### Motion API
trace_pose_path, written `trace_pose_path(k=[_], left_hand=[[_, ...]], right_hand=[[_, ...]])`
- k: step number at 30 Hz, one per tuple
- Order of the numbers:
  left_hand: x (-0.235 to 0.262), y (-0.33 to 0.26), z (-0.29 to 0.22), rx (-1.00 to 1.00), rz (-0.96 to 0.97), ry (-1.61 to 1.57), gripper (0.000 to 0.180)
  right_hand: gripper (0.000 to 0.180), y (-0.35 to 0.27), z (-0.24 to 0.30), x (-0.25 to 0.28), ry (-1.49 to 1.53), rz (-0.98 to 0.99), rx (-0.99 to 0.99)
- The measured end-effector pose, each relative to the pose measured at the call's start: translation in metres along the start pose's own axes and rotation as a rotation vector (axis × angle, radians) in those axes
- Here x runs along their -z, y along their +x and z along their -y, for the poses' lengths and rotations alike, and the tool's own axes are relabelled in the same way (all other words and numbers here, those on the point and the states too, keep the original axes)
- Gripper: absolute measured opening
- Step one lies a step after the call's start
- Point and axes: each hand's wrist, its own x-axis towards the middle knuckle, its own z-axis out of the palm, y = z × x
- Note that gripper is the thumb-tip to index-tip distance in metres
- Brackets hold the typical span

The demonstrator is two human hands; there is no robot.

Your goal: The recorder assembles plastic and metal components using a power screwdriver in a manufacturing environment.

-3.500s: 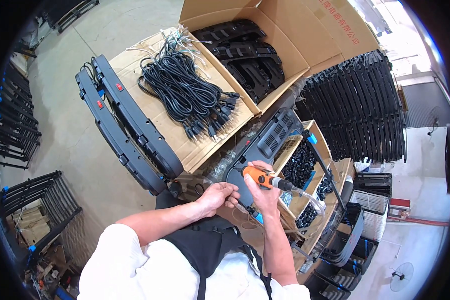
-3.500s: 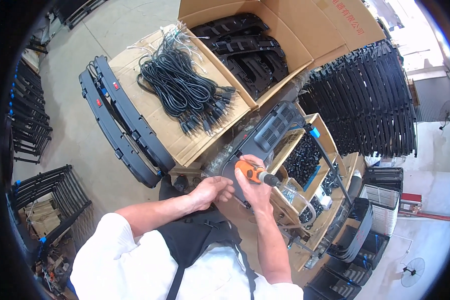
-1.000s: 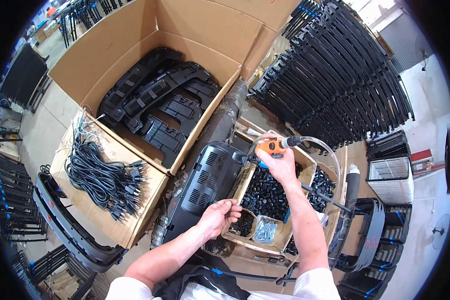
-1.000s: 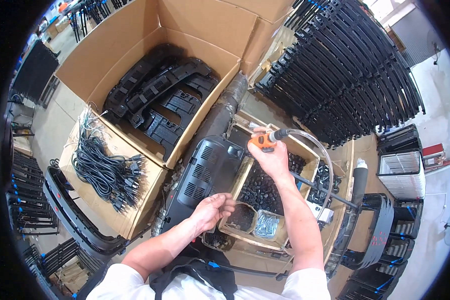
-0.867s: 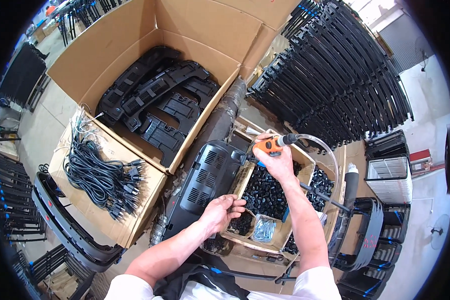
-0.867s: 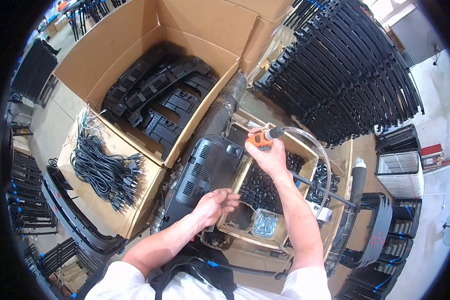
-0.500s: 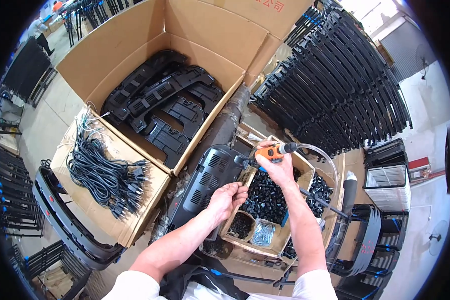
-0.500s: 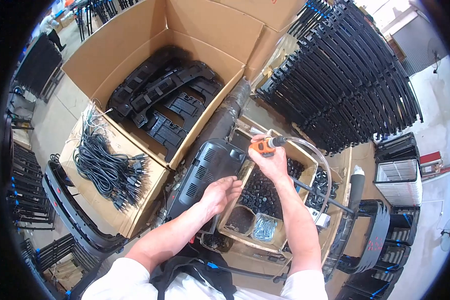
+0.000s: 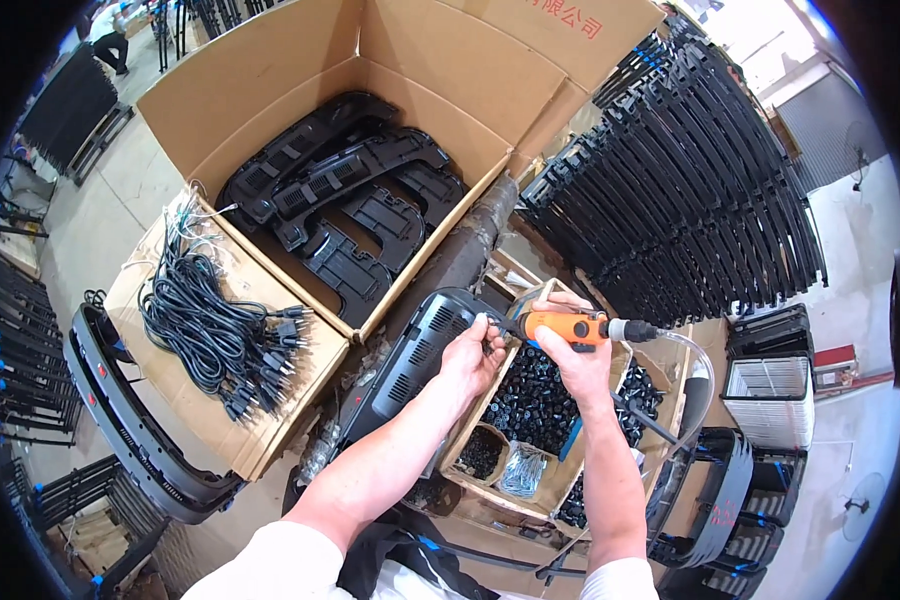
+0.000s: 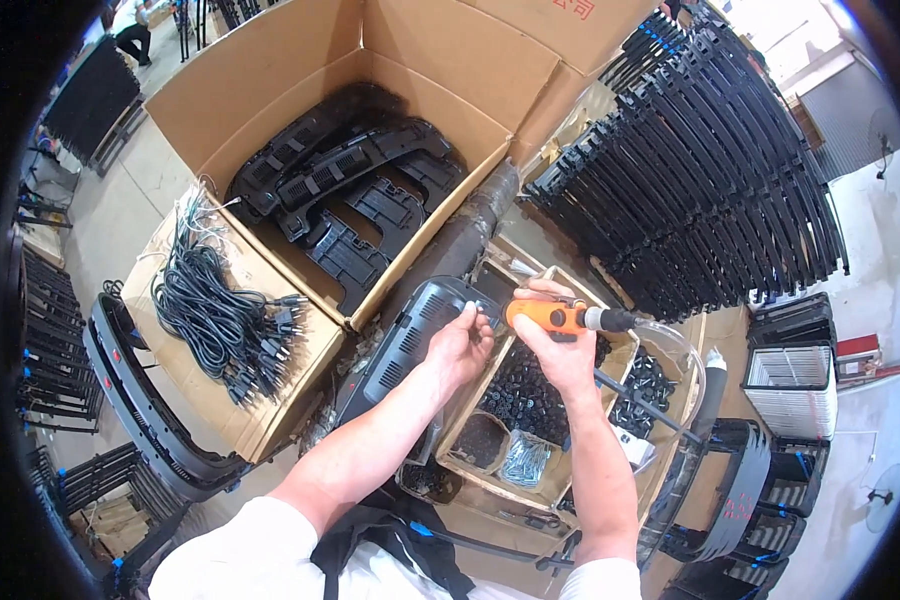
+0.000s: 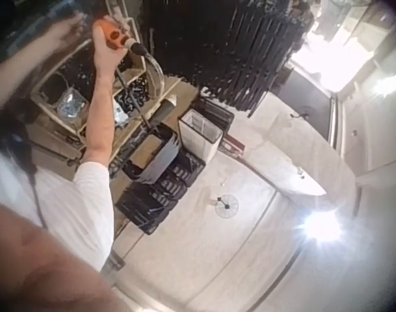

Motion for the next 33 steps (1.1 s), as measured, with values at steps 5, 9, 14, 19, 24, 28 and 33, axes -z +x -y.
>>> trace_pose_path(k=[5, 9, 14, 19, 24, 28, 33], left_hand=[[-0.001, 0.003, -0.005, 0.064, 0.080, -0.065, 0.024], [0.003, -0.002, -0.010, 0.081, 0.134, -0.053, 0.023], [-0.007, -0.007, -0.009, 0.054, 0.147, -0.045, 0.026], [-0.003, -0.019, -0.003, 0.054, 0.114, 0.175, 0.026], [0.034, -0.037, 0.002, 0.080, 0.248, 0.384, 0.029], [0.047, -0.045, 0.001, 0.053, 0.252, 0.580, 0.034], [0.034, -0.072, 0.000, 0.055, 0.185, 0.526, 0.034]], right_hand=[[0.050, -0.001, -0.001, -0.001, -0.022, 0.003, 0.018], [0.050, 0.001, -0.003, -0.004, -0.011, 0.013, 0.017], [0.050, 0.012, -0.012, -0.013, 0.004, -0.024, 0.014], [0.048, 0.034, -0.027, -0.023, -0.011, -0.054, 0.018], [0.046, 0.050, -0.035, -0.032, -0.041, -0.034, 0.019], [0.046, 0.057, -0.047, -0.034, -0.114, -0.003, -0.012], [0.039, 0.062, -0.051, -0.039, -0.129, 0.007, 0.009]])
